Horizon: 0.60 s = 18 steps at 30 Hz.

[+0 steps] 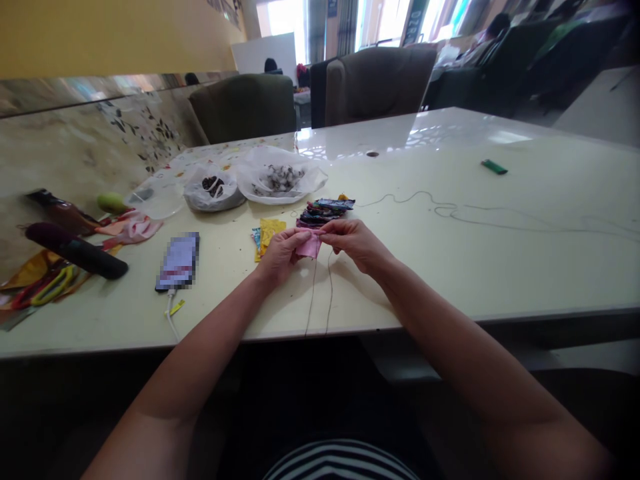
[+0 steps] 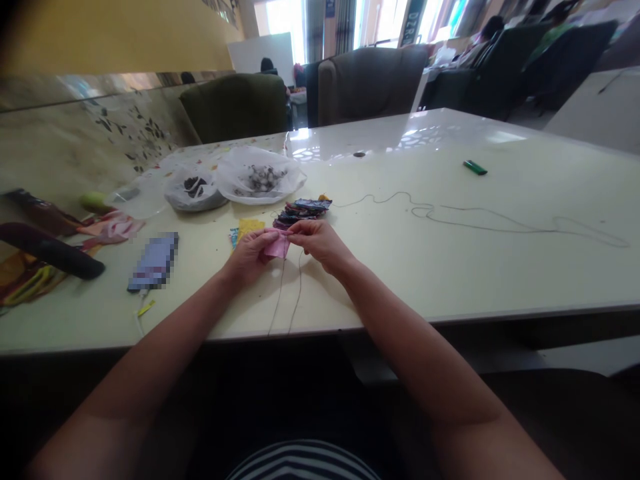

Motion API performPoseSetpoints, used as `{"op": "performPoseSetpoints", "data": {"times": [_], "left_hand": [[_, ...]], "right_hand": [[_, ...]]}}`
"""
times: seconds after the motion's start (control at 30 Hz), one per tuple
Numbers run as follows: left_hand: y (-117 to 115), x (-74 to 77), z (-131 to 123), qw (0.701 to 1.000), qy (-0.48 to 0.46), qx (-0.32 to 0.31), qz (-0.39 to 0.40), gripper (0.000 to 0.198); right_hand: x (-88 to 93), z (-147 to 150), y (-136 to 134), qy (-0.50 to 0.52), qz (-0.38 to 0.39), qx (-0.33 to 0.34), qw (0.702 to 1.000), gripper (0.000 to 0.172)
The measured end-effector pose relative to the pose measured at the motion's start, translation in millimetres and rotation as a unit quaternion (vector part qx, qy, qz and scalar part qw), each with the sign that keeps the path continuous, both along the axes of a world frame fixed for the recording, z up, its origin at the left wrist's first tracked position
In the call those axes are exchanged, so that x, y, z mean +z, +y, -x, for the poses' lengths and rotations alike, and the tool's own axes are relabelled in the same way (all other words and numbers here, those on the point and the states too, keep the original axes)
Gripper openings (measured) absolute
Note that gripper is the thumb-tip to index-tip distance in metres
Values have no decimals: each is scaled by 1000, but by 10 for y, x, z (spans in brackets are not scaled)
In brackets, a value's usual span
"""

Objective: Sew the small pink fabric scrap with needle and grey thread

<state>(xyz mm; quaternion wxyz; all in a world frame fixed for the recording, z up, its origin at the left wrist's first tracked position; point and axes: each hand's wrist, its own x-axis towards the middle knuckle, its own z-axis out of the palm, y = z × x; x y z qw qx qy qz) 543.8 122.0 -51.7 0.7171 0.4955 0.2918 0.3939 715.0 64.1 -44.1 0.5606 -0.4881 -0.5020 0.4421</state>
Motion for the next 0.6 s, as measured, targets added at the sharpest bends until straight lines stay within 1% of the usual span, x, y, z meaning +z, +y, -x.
{"op": "performPoseSetpoints", "data": {"times": [0.4, 0.47, 0.6], "left_hand": [[-11, -12, 10, 999, 21, -34, 8, 28], [-10, -10, 7, 999, 18, -28, 5, 28], [4, 14, 8, 1000, 0, 4, -9, 30]], "right_hand": [[13, 16, -1, -28, -4, 4, 1000, 29], [27, 21, -7, -28, -7, 1, 1000, 30], [50, 1, -6, -18, -13, -6, 1000, 31]]}}
